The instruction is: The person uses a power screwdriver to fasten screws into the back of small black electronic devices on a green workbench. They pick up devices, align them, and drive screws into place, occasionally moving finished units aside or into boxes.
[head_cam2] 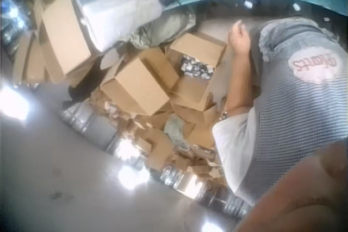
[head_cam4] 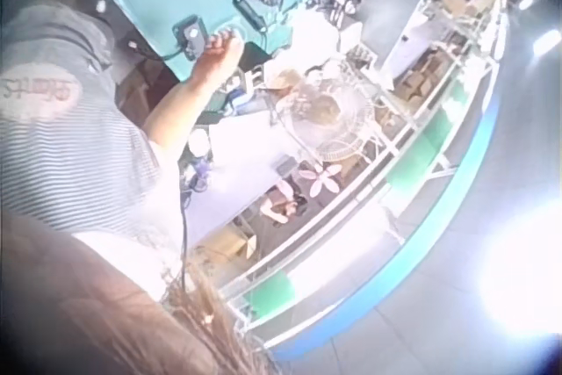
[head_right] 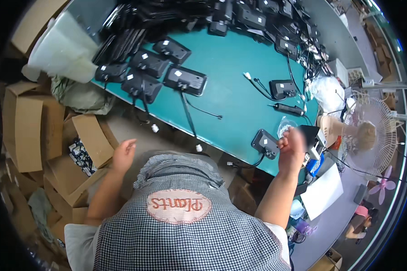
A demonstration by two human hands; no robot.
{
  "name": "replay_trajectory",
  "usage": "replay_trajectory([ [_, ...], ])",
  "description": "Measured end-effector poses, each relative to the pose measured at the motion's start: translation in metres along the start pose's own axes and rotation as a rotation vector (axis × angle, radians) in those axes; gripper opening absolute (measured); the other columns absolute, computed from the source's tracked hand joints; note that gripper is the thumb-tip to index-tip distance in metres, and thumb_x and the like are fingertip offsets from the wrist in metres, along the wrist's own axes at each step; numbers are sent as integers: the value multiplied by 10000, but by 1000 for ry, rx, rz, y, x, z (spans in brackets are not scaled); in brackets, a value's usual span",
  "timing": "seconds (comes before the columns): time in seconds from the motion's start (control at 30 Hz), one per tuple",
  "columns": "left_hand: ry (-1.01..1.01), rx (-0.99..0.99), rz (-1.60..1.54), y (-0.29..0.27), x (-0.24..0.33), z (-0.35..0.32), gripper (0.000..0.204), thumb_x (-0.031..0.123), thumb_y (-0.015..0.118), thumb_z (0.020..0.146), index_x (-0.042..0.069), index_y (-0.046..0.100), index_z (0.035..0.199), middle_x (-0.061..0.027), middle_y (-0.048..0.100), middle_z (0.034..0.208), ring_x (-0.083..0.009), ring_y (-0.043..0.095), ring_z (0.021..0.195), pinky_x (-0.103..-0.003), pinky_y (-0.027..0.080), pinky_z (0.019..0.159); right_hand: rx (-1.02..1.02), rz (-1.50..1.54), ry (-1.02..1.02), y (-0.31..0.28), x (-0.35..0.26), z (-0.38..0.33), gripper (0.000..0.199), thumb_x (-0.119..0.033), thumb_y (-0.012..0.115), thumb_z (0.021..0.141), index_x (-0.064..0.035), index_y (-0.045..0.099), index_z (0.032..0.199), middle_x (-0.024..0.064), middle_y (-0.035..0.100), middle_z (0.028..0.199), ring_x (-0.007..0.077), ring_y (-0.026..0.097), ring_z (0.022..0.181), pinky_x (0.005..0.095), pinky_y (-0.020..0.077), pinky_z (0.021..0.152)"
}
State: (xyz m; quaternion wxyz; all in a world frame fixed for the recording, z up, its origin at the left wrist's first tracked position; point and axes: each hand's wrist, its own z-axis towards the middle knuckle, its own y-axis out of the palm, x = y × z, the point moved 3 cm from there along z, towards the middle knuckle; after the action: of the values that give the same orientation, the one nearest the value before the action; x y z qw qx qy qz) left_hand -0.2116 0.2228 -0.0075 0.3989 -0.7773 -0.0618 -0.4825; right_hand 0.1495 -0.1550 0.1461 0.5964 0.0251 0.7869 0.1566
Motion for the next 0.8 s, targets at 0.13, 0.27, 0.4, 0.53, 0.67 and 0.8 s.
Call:
replay_trajectory([
  [0.13, 95, -119, 69, 61, 104, 35, 232, 129, 588, 842, 28, 629, 1047, -150, 636, 940, -259, 643, 803, -330, 506, 697, 25, -120, 134, -46, 19, 23, 253, -186, 538, 922, -8, 552, 1102, 74, 618, 891, 130, 579, 718, 265, 490, 675],
  [0.27, 239, -225, 155, 116, 180, 60, 241, 110, 603, 822, 36, 634, 1050, -140, 622, 977, -257, 629, 795, -340, 502, 707, 155, -125, 112, -108, 8, 43, 253, -187, 548, 920, -11, 555, 1102, 69, 617, 887, 126, 578, 721, 259, 485, 682],
  [0.4, 460, -394, 212, 172, 210, 74, 288, 138, 622, 808, 50, 619, 1082, -134, 615, 1013, -289, 611, 877, -370, 493, 761, 381, -122, 136, -153, 14, 49, 243, -186, 562, 913, -16, 560, 1087, 74, 619, 871, 141, 579, 701, 266, 486, 657],
  [0.53, 720, -671, 200, 238, 251, 78, 387, 160, 657, 778, 72, 585, 1148, -142, 590, 1100, -323, 576, 977, -395, 473, 831, 520, -112, 112, -175, 14, 35, 224, -180, 585, 901, -19, 578, 1058, 84, 623, 867, 142, 568, 650, 257, 471, 629],
  [0.67, 1001, -873, 264, 313, 274, 70, 548, 207, 692, 755, 92, 504, 1256, -153, 478, 1278, -329, 483, 1154, -425, 411, 942, 625, -101, 93, -183, 24, 10, 202, -173, 584, 899, -26, 582, 1037, 76, 617, 858, 132, 567, 647, 246, 462, 623],
  [0.8, 1115, -948, 377, 376, 297, 58, 663, 261, 718, 739, 110, 439, 1322, -164, 376, 1382, -332, 369, 1281, -455, 342, 1018, 617, -208, 199, -187, 39, -11, 201, -186, 576, 907, -34, 589, 1037, 53, 619, 881, 121, 581, 690, 245, 456, 648],
])
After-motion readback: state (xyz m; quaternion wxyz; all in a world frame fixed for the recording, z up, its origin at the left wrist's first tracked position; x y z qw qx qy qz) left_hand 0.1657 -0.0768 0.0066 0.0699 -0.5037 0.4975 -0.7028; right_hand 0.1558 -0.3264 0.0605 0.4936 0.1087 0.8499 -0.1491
